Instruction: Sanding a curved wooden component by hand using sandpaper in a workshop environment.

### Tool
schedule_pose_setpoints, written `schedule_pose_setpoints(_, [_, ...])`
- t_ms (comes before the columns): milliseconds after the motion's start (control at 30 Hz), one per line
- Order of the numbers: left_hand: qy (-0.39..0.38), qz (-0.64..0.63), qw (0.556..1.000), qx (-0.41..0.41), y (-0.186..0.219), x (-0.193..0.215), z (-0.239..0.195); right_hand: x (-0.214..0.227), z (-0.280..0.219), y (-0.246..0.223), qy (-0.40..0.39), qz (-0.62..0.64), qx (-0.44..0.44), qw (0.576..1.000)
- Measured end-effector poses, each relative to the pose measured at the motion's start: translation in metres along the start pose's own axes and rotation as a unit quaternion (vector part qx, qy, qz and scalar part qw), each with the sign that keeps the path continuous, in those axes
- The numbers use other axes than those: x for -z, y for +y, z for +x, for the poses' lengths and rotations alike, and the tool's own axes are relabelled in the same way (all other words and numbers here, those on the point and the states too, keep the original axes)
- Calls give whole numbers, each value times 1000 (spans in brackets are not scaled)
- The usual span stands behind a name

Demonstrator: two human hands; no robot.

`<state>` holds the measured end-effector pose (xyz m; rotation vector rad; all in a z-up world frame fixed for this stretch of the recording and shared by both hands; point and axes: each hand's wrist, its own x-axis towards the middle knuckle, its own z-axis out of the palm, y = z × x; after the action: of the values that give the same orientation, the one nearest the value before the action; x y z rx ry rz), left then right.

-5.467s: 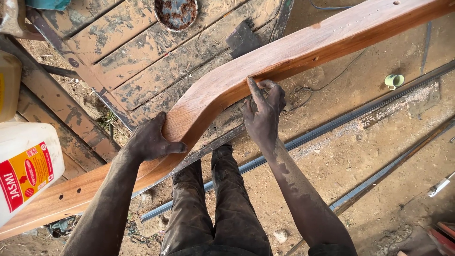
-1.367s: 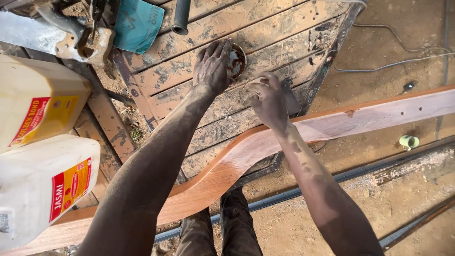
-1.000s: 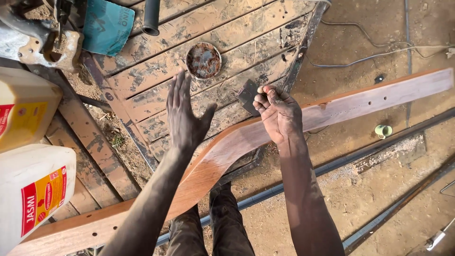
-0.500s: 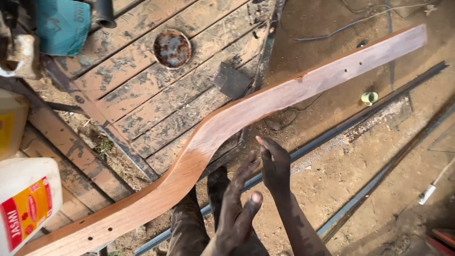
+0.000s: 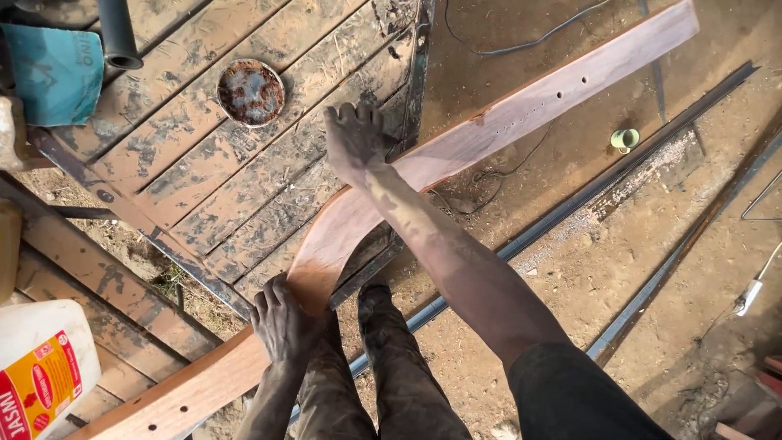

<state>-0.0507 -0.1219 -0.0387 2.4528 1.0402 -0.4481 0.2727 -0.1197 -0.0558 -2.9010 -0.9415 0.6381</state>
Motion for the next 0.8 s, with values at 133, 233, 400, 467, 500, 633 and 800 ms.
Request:
schedule_pose_setpoints(133, [-31,-11,999,37,5,1,7,2,-45,1,175,226,82,955])
schedule_pose_setpoints(233, [-21,-14,999,38,21,8,6,35,-107,7,179,417,86,887])
schedule_pose_setpoints(400, [-42,-31,998,32,66,12,21,59,-164,31,145,642,-49,751])
schedule_pose_setpoints(467, [2,-105,995,4,90,33,18,59,-182,22,108,715,-109,683])
schedule_pose_setpoints(500, [45,-179,983,-21,102,43,16,58,-191,18,66,776,-167,605])
schedule_pose_setpoints(633, [57,-304,940,-144,126,64,-10,5,-214,10,19,796,-234,557])
schedule_pose_setpoints(800, [112,-340,912,-197,119,44,-25,25,-244,7,34,815,-340,469])
